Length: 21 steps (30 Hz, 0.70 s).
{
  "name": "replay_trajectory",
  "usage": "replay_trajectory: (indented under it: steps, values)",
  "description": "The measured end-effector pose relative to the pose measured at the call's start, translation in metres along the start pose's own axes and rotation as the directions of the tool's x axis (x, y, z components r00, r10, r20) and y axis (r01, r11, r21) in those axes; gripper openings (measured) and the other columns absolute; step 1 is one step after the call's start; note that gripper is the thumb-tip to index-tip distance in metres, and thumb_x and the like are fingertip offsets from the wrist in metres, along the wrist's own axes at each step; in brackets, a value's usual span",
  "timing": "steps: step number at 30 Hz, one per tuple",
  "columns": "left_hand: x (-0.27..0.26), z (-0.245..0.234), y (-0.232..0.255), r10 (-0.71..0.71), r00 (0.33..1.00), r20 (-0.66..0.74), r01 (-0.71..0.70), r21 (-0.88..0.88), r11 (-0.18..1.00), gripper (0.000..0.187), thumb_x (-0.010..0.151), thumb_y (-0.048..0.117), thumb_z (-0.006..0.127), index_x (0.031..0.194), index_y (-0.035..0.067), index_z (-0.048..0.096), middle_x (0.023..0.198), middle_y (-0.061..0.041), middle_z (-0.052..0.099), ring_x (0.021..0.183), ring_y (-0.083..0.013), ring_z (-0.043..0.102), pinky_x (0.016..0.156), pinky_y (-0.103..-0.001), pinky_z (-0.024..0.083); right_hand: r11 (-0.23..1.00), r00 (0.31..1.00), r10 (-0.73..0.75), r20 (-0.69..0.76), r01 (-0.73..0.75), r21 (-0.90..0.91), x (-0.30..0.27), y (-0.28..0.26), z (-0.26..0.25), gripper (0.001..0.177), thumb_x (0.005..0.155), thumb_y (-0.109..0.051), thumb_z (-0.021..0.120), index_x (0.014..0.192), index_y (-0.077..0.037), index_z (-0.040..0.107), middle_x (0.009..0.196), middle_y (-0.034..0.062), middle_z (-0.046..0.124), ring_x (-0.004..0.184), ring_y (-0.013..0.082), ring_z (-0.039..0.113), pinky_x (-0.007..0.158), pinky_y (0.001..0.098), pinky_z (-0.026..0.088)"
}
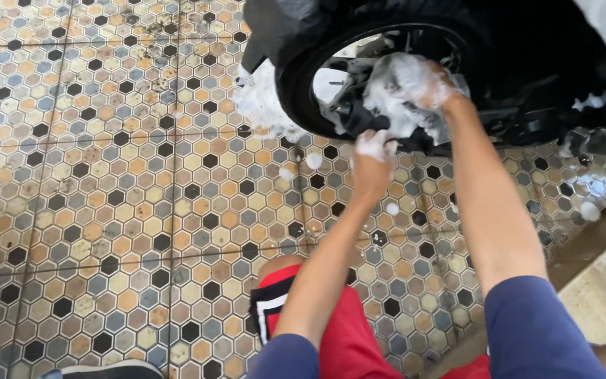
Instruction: The person scrubs the front wheel and lower body of a motorcycle with a soapy sponge, moving around the vehicle to reach different areas. They focus on the tire, spokes, and fender, applying soap and rubbing the surfaces.
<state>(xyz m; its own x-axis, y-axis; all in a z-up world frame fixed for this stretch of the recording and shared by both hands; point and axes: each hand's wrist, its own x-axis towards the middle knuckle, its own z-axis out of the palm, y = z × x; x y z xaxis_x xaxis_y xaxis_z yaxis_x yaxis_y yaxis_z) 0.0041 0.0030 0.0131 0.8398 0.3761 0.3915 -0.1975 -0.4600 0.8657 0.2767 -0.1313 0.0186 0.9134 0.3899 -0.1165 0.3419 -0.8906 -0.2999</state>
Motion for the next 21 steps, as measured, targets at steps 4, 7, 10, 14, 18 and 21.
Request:
replay_trajectory:
  steps: [4,7,10,14,18,21]
  values:
    - [-0.004,0.003,0.0,-0.083,0.996,0.013,0.083,0.042,0.996,0.009,0.087,0.009,0.071,0.094,0.013,0.069,0.093,-0.012,0.064,0.095,-0.0383,0.066,0.084,-0.05,0.057,0.997,0.996,0.083,0.037,-0.083,0.002,-0.011,0.008,-0.005,0.082,0.08,-0.06,0.078,0.141,-0.007,0.063,0.136,0.0249,0.064,0.13,0.0396,0.057,0.108,0.0506,0.046]
    - [0.001,-0.002,0.002,-0.07,0.997,0.012,0.07,0.043,0.997,0.009,0.086,0.009,0.071,0.094,0.012,0.069,0.091,-0.011,0.063,0.095,-0.0377,0.067,0.082,-0.05,0.058,0.986,0.996,-0.086,-0.024,0.089,0.143,-0.042,0.021,-0.017,0.076,0.084,-0.052,0.078,0.142,-0.006,0.061,0.137,0.0262,0.062,0.13,0.0423,0.055,0.11,0.0508,0.043]
    - [-0.002,-0.001,0.004,-0.057,0.998,-0.007,0.057,0.021,0.998,0.011,0.084,0.009,0.073,0.094,0.011,0.07,0.089,-0.01,0.063,0.093,-0.0369,0.067,0.08,-0.049,0.059,0.956,0.969,-0.156,-0.193,0.197,0.217,-0.063,0.025,-0.009,0.056,0.088,-0.042,0.083,0.133,-0.012,0.068,0.126,0.0189,0.068,0.121,0.0376,0.061,0.101,0.0465,0.047]
    - [0.007,0.0,0.011,-0.066,0.997,-0.043,0.067,0.015,0.998,0.011,0.082,0.008,0.075,0.09,0.011,0.07,0.086,-0.01,0.062,0.09,-0.0374,0.067,0.077,-0.05,0.06,0.964,0.933,-0.114,-0.341,0.187,0.189,-0.058,0.015,0.001,0.07,0.081,-0.047,0.091,0.138,-0.015,0.065,0.125,0.0179,0.069,0.119,0.0375,0.063,0.098,0.0479,0.05]
    - [0.001,0.009,0.004,-0.096,0.995,-0.004,0.096,0.039,0.995,0.009,0.083,0.009,0.074,0.089,0.012,0.069,0.088,-0.011,0.062,0.091,-0.0388,0.067,0.078,-0.051,0.06,0.969,0.922,-0.094,-0.376,0.171,0.178,-0.068,0.016,0.011,0.078,0.082,-0.048,0.089,0.143,-0.009,0.06,0.132,0.0258,0.064,0.124,0.0449,0.058,0.105,0.0522,0.049]
    - [0.001,0.007,0.006,-0.084,0.996,-0.003,0.084,0.055,0.995,0.008,0.085,0.009,0.074,0.09,0.011,0.068,0.089,-0.011,0.063,0.092,-0.0382,0.068,0.077,-0.05,0.06,0.969,0.932,-0.068,-0.357,0.147,0.197,-0.079,-0.001,0.003,0.081,0.083,-0.049,0.086,0.149,-0.016,0.054,0.145,0.0196,0.055,0.133,0.042,0.051,0.113,0.0514,0.044]
